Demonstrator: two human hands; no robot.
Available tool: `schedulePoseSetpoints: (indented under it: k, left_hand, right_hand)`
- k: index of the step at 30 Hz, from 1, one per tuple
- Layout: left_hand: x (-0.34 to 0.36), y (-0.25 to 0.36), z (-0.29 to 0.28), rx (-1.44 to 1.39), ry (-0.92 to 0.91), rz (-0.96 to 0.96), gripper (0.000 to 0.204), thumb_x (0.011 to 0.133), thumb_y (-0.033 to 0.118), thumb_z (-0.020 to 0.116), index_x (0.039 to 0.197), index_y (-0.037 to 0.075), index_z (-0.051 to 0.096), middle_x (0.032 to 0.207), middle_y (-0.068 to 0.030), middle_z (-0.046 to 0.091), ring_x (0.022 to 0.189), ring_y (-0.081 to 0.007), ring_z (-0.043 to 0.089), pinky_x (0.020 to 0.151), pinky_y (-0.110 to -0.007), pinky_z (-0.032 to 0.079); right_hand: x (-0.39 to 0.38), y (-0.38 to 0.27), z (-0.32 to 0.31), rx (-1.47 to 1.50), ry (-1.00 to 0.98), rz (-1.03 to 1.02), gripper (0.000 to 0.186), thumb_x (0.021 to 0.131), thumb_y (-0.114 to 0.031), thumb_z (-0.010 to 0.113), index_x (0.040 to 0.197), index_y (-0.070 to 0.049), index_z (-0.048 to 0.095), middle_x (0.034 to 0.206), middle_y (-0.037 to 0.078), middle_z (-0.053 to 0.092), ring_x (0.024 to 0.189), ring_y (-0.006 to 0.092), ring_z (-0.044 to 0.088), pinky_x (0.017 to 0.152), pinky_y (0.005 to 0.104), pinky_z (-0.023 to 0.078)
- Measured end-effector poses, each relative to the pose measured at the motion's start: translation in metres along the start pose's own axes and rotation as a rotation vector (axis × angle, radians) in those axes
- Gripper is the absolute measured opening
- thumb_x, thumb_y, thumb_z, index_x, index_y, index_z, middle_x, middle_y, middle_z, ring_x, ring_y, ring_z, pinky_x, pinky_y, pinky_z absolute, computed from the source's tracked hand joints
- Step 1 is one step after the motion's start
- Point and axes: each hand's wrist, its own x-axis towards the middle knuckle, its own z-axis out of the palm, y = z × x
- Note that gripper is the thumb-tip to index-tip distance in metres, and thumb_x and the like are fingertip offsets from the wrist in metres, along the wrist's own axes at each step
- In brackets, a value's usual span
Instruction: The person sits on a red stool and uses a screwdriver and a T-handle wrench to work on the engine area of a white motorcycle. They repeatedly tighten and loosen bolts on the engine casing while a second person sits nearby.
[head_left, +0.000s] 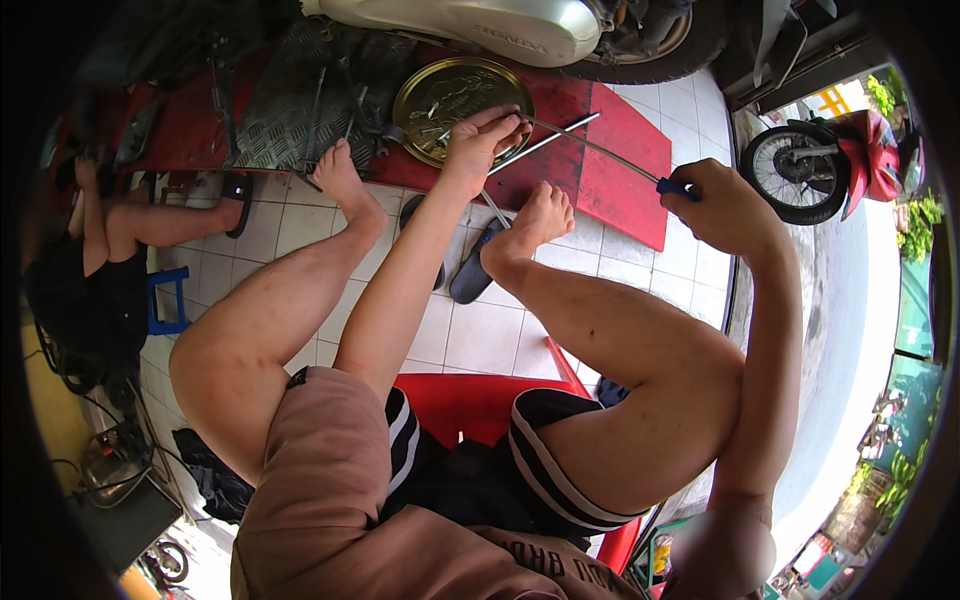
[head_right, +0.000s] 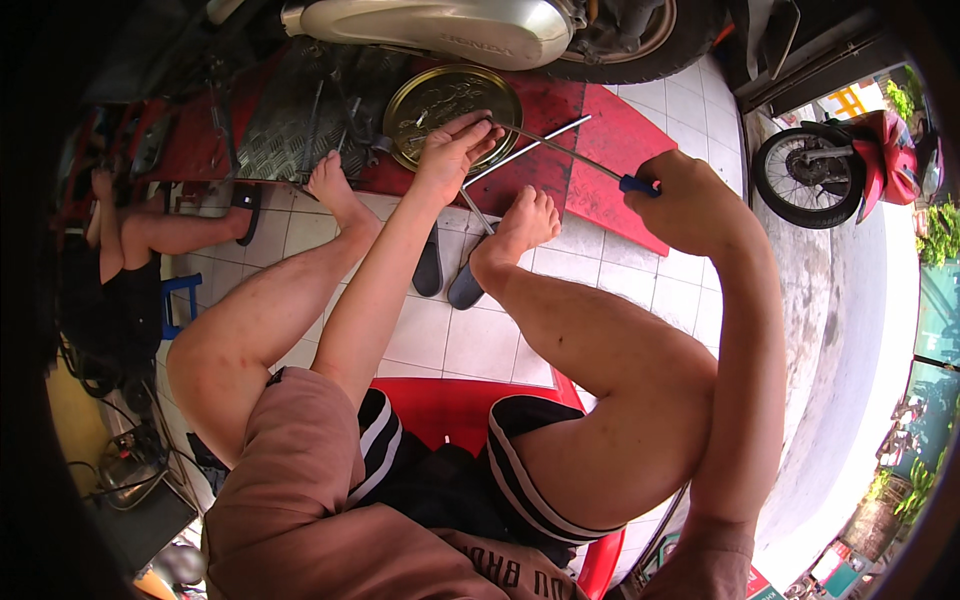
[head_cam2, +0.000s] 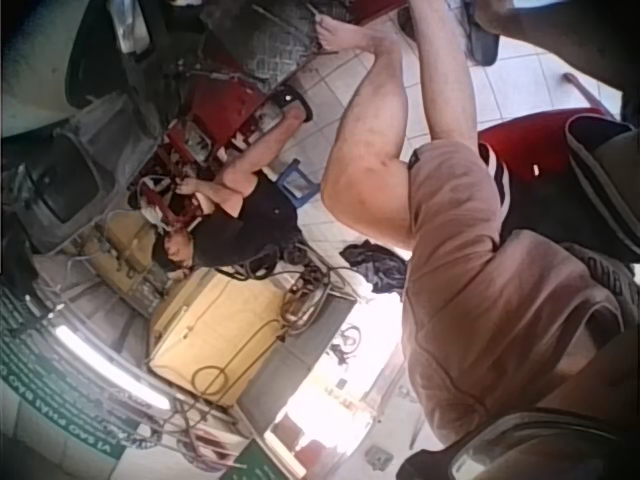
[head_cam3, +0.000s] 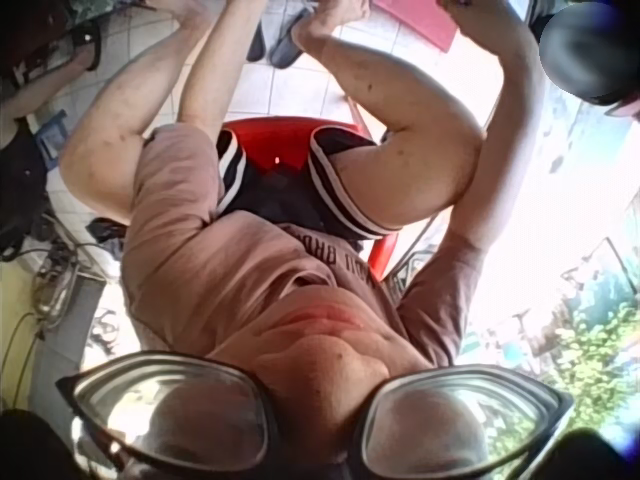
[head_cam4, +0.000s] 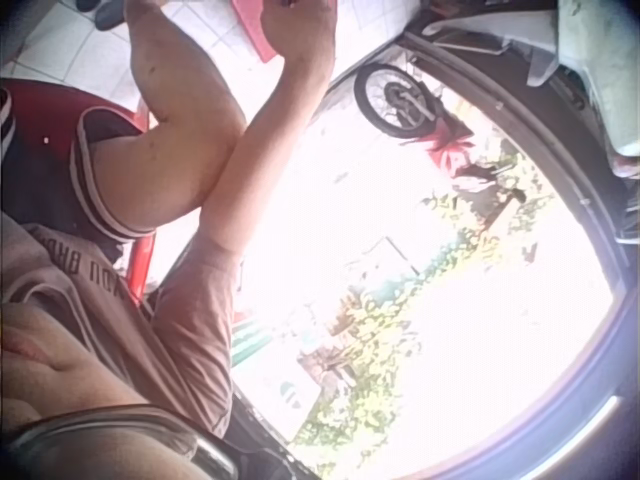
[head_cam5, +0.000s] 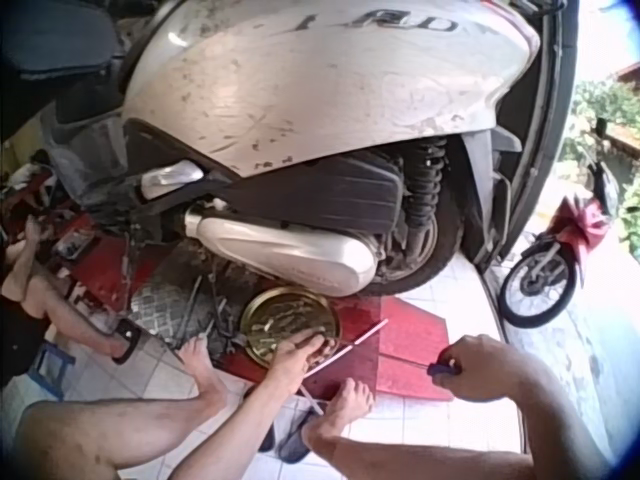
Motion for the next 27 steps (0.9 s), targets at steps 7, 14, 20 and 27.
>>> schedulePoseSetpoints:
  k: [7,14,20,27]
  left_hand:
    - [0.003,0.002,-0.003,0.305,-0.021,0.085,0.023,0.085,0.001,0.063,0.108,-0.004,0.063,0.092,-0.0109,0.069,0.083,-0.0156,0.067,0.072,-0.021,0.053]
    - [-0.007,0.007,0.009,0.829,0.054,0.373,0.018,0.080,0.000,0.066,0.097,-0.007,0.067,0.085,-0.0133,0.070,0.076,-0.0135,0.068,0.068,-0.023,0.055]
    - [-0.013,0.054,0.040,0.877,0.264,0.587,0.017,0.077,0.002,0.066,0.093,-0.006,0.068,0.078,-0.0162,0.070,0.072,-0.0191,0.070,0.067,-0.025,0.056]
    - [-0.028,0.159,0.090,0.723,0.432,0.883,0.021,0.077,0.002,0.060,0.093,-0.009,0.066,0.080,-0.0222,0.068,0.074,-0.0238,0.070,0.069,-0.029,0.055]
  right_hand:
    - [-0.001,-0.002,0.001,-0.003,0.022,-0.011,0.032,0.080,-0.023,0.062,0.103,-0.001,0.066,0.095,0.021,0.066,0.089,0.0335,0.064,0.080,0.0385,0.050]
    - [-0.001,0.000,0.001,0.053,0.109,-0.150,0.034,0.072,-0.017,0.070,0.102,-0.001,0.068,0.092,0.022,0.067,0.087,0.0306,0.067,0.079,0.0360,0.052]
    - [-0.016,-0.011,-0.008,0.135,0.292,-0.274,0.031,0.069,-0.012,0.073,0.098,0.001,0.069,0.082,0.022,0.068,0.074,0.0287,0.068,0.071,0.0335,0.052]
    - [-0.043,-0.045,-0.009,0.314,0.421,-0.447,0.032,0.068,-0.008,0.075,0.096,0.004,0.068,0.073,0.018,0.067,0.063,0.0175,0.066,0.060,0.0287,0.050]
